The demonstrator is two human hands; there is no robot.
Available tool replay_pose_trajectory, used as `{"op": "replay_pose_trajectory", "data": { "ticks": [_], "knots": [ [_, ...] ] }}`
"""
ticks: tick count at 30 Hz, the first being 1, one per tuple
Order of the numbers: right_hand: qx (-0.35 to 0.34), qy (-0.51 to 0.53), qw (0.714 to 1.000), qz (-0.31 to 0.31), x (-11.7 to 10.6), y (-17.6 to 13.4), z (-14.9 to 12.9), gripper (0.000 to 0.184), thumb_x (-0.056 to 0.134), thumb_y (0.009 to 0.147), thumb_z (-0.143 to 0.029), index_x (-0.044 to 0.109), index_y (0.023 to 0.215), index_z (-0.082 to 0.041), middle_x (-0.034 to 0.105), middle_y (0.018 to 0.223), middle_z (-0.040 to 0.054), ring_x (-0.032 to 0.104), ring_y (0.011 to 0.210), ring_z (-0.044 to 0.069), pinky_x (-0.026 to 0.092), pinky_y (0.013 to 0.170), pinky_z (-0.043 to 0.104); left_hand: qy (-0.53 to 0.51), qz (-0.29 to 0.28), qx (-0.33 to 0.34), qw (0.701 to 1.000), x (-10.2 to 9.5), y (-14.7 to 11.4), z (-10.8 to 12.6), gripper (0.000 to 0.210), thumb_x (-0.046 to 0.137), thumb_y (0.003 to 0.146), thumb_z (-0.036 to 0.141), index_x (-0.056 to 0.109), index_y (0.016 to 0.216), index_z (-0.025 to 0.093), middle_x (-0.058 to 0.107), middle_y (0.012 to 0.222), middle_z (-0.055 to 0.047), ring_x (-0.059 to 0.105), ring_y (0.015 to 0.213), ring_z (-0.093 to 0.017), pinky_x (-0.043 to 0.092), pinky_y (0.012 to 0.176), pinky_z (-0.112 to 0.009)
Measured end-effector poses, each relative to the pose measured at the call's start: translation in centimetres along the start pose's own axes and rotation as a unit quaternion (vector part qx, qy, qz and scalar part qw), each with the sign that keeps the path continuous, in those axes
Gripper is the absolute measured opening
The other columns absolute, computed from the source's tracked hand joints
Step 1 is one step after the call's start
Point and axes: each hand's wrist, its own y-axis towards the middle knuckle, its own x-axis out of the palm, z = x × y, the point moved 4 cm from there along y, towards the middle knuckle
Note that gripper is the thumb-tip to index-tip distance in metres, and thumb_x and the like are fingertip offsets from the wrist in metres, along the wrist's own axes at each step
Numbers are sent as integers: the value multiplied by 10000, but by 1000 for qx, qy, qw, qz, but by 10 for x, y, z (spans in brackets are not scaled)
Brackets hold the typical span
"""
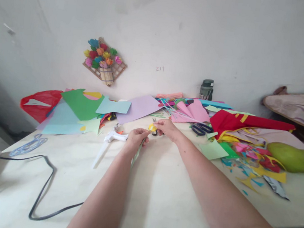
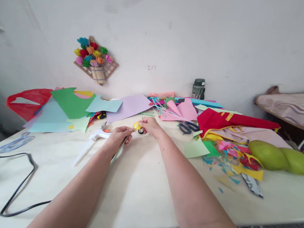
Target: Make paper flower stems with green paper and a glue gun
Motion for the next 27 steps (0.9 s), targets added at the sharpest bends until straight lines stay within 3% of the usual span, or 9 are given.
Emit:
{"op": "replay_pose_trajectory", "data": {
  "ticks": [14, 21, 27],
  "knots": [
    [8, -32, 998, -45, -1, -1, 1, 130, 529, 712, -181, 621, 704, -91, 468, 425, -50, 386, 353, 30, 346, 356, 147, 0, 0, -8, 1000, -2, 0, -2, 240, 675, 573, 332, 545, 617, 136, 498, 424, 14, 378, 320, -56, 310, 326, -182],
    [14, -42, 998, -46, -5, -1, 4, 145, 551, 690, -186, 642, 761, -98, 603, 602, 18, 492, 466, 56, 337, 346, 133, 18, 6, -20, 1000, -4, 2, -3, 247, 663, 583, 349, 540, 609, 136, 493, 413, 13, 362, 311, -55, 300, 310, -182],
    [0, -47, 998, -45, -5, 0, 3, 171, 562, 683, -188, 658, 785, -90, 614, 579, 18, 485, 429, 53, 326, 339, 140, 23, 4, -14, 1000, -4, 3, -5, 233, 669, 579, 328, 538, 586, 135, 502, 412, 8, 372, 309, -56, 301, 314, -182]
  ]
}}
